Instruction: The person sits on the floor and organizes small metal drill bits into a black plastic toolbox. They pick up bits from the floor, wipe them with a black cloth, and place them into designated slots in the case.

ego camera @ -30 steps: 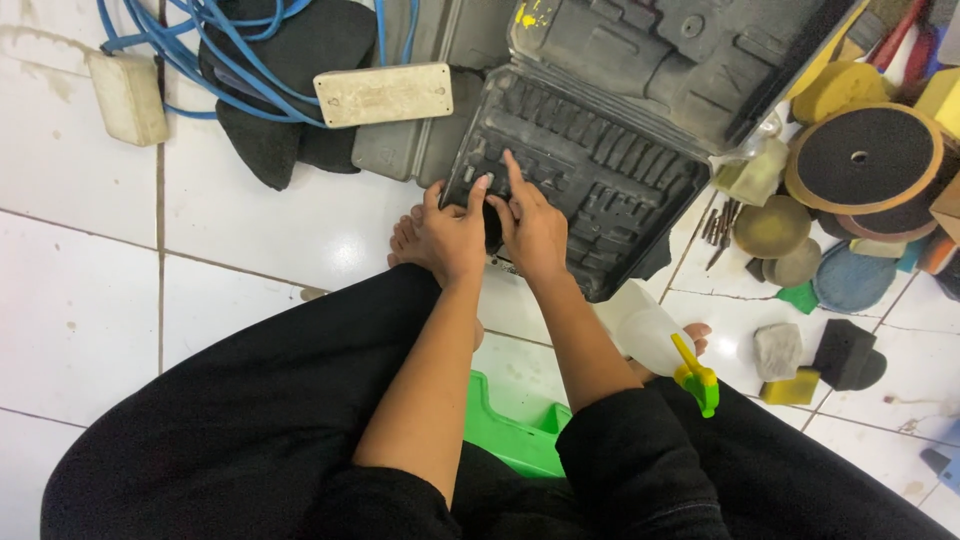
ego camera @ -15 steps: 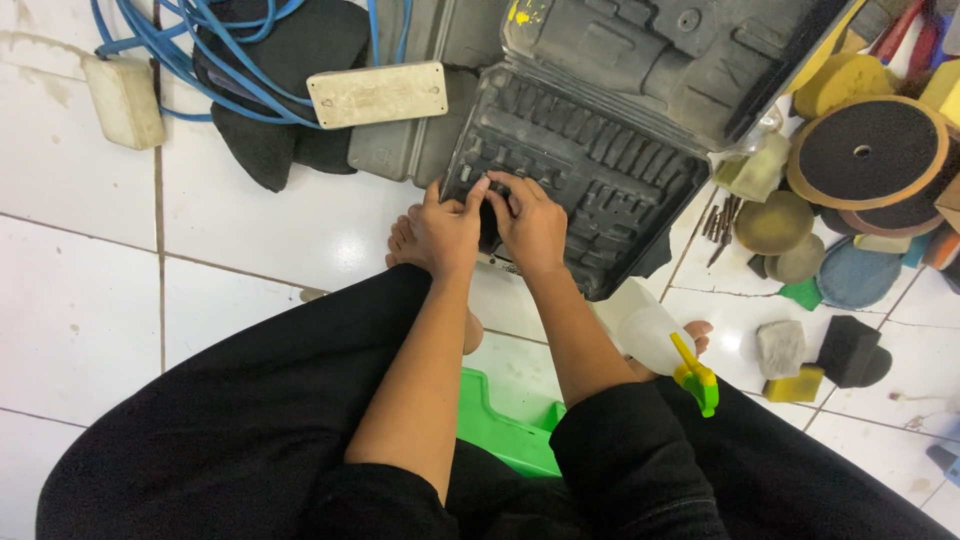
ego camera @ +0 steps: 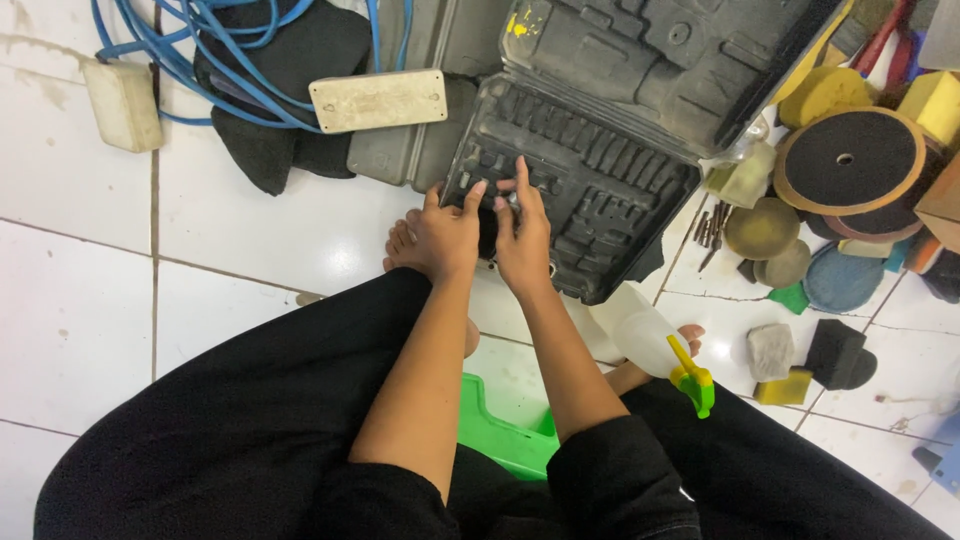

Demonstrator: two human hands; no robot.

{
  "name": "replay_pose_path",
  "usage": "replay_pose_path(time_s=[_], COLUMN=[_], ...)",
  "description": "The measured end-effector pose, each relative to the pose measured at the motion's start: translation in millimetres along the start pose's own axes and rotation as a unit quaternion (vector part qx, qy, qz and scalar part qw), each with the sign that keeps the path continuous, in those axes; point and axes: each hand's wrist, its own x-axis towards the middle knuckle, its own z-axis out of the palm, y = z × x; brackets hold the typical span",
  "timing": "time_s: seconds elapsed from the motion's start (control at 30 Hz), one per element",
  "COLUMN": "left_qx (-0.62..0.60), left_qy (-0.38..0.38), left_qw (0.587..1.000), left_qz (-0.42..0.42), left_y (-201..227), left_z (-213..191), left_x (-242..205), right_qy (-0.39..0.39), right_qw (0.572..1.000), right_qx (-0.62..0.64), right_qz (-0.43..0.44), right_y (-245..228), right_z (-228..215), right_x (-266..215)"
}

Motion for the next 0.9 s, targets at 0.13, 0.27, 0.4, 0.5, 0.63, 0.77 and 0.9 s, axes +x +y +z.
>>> replay_pose_path(time_s=[0.13,0.27,0.4,0.5,0.63,0.77,0.9], left_qx=[-0.010,-0.107,-0.162,-0.161,-0.155,-0.025,-0.034], left_qy=[-0.001,0.014,-0.002,-0.001,0.037,-0.027,-0.025], left_qw=[1.000,0.994,0.984,0.982,0.972,0.966,0.943], left_qz=[0.000,0.027,0.073,0.098,0.175,0.255,0.330], left_y=[-35.3,-34.8,-35.7,-52.0,-29.5,-26.5,-28.9], left_z=[33.5,33.8,33.8,45.8,20.1,16.5,26.4], left_x=[13.3,-2.0,-21.7,-16.3,-26.1,-28.5,-19.9], right_qy=[0.037,0.092,0.094,0.129,0.153,0.170,0.196], right_qw=[0.999,0.991,0.987,0.948,0.916,0.904,0.895], right_qx=[0.013,0.023,0.014,0.213,0.308,0.324,0.331], right_qz=[0.030,0.090,0.126,0.197,0.206,0.220,0.226], right_y=[3.8,2.3,0.9,-12.3,-7.1,-9.7,-9.8], right_z=[4.6,2.5,-5.3,0.2,4.6,7.7,9.0], right_x=[-1.6,-1.2,3.4,4.9,4.5,1.4,3.3])
